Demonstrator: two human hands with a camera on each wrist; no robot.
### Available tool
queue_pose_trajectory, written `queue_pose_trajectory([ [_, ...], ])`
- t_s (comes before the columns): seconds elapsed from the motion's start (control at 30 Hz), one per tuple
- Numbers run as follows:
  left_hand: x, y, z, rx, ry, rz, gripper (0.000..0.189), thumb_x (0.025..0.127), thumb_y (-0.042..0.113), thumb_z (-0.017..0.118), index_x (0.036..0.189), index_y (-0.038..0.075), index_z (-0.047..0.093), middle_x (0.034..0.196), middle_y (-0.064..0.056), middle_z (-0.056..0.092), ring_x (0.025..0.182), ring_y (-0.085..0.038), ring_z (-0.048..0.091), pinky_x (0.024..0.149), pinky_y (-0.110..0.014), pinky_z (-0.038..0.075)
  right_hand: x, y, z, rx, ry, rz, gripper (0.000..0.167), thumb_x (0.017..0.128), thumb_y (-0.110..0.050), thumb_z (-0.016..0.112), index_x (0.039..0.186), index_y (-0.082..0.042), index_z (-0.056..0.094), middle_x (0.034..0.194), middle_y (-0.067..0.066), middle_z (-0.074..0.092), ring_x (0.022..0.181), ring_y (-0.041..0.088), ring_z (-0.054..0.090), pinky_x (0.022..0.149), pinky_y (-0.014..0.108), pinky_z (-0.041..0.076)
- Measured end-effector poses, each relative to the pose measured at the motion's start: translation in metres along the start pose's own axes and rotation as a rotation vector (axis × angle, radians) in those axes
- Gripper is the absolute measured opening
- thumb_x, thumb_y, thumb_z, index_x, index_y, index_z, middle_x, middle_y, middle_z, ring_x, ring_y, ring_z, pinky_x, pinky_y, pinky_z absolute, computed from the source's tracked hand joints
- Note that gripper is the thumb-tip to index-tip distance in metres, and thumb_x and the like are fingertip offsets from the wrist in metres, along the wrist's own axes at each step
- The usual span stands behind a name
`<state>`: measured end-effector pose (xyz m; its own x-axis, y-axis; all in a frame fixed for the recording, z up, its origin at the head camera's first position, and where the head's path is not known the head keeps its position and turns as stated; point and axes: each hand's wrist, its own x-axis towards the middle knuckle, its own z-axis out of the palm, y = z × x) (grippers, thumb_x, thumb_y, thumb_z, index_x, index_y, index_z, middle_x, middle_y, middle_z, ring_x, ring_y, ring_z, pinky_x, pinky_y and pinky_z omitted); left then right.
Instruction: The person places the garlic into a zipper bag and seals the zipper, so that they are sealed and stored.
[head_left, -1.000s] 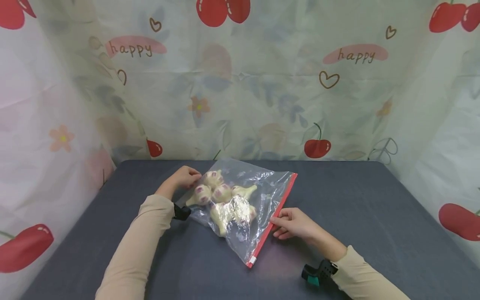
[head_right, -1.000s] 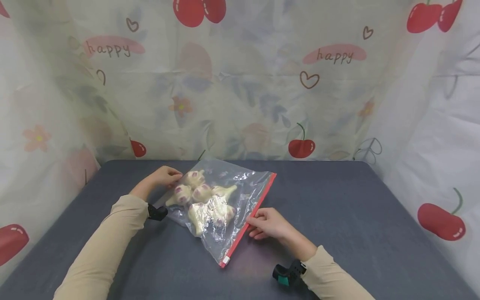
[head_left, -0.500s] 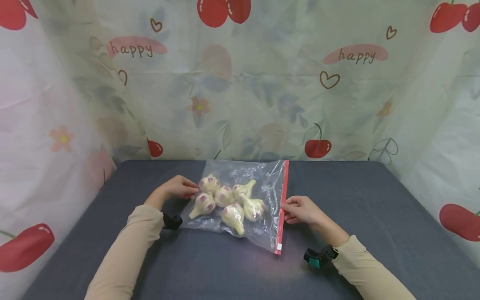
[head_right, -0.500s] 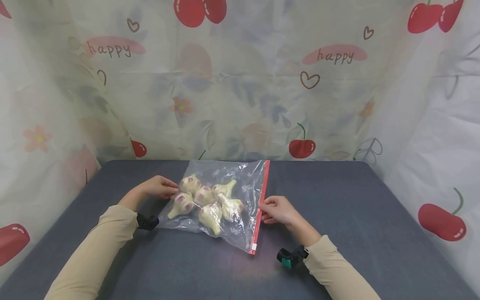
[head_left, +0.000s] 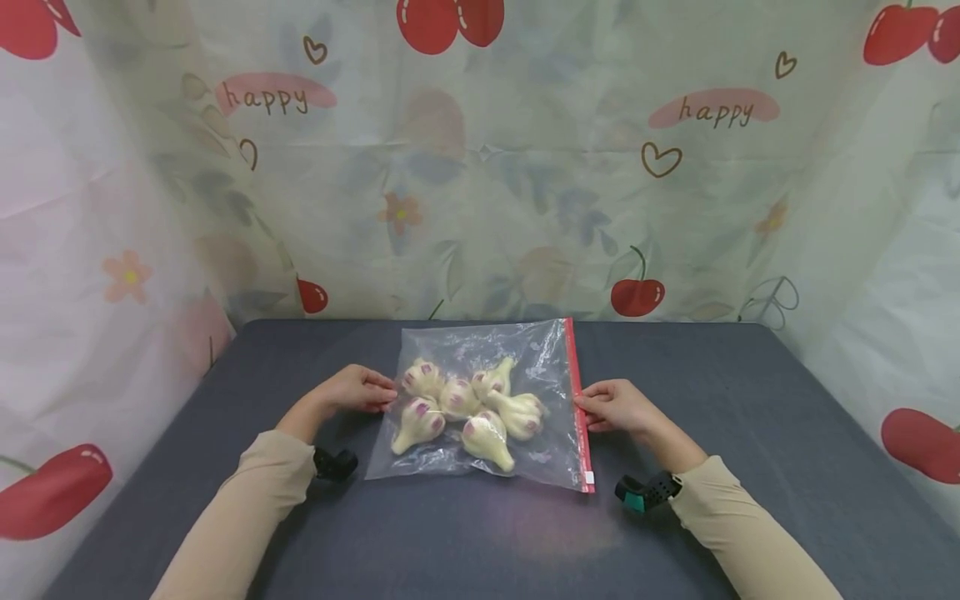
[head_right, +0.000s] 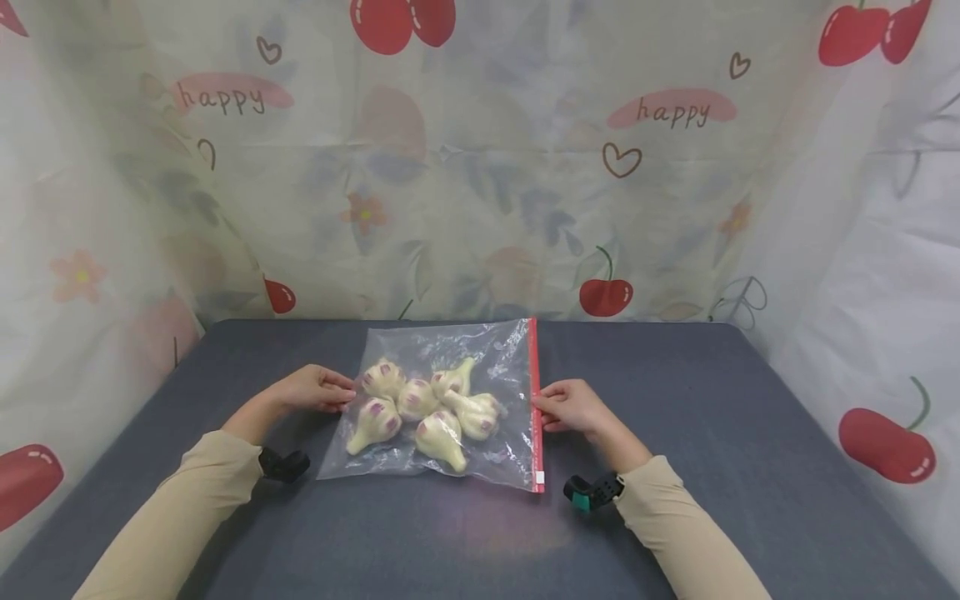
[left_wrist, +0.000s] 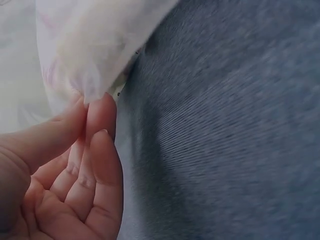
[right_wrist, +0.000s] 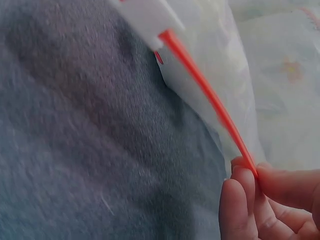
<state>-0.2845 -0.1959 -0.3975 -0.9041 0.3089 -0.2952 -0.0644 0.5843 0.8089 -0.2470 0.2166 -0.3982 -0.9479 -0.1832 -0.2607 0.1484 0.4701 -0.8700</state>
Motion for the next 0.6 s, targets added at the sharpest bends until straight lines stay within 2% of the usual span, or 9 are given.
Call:
queue_pose_trajectory([
  [0.3, -0.006, -0.008, 0.005, -0.075, 0.009, -0.007, 0.044, 0.09, 0.021, 0.062, 0.123, -0.008, 0.055, 0.081, 0.002, 0.071, 0.072, -0.001, 0.062, 0.069, -0.021, 0.053, 0.003, 0.003, -0.007, -0.021, -0.027, 0.016, 0.036, 0.091, -0.021, 0.061, 0.11, 0.01, 0.058, 0.068, -0.006, 0.063, 0.062, 0.003, 0.058, 0.062, 0.021, 0.054],
  [0.6, -0.007, -0.013, 0.008, -0.116, 0.009, 0.037, 0.043, 0.091, 0.018, 0.061, 0.123, -0.01, 0.054, 0.082, 0.0, 0.072, 0.074, 0.0, 0.063, 0.072, -0.022, 0.054, 0.006, 0.008, -0.012, -0.052, -0.025, 0.024, 0.035, 0.091, -0.021, 0.061, 0.109, 0.009, 0.06, 0.066, -0.006, 0.063, 0.061, 0.004, 0.058, 0.061, 0.022, 0.054],
])
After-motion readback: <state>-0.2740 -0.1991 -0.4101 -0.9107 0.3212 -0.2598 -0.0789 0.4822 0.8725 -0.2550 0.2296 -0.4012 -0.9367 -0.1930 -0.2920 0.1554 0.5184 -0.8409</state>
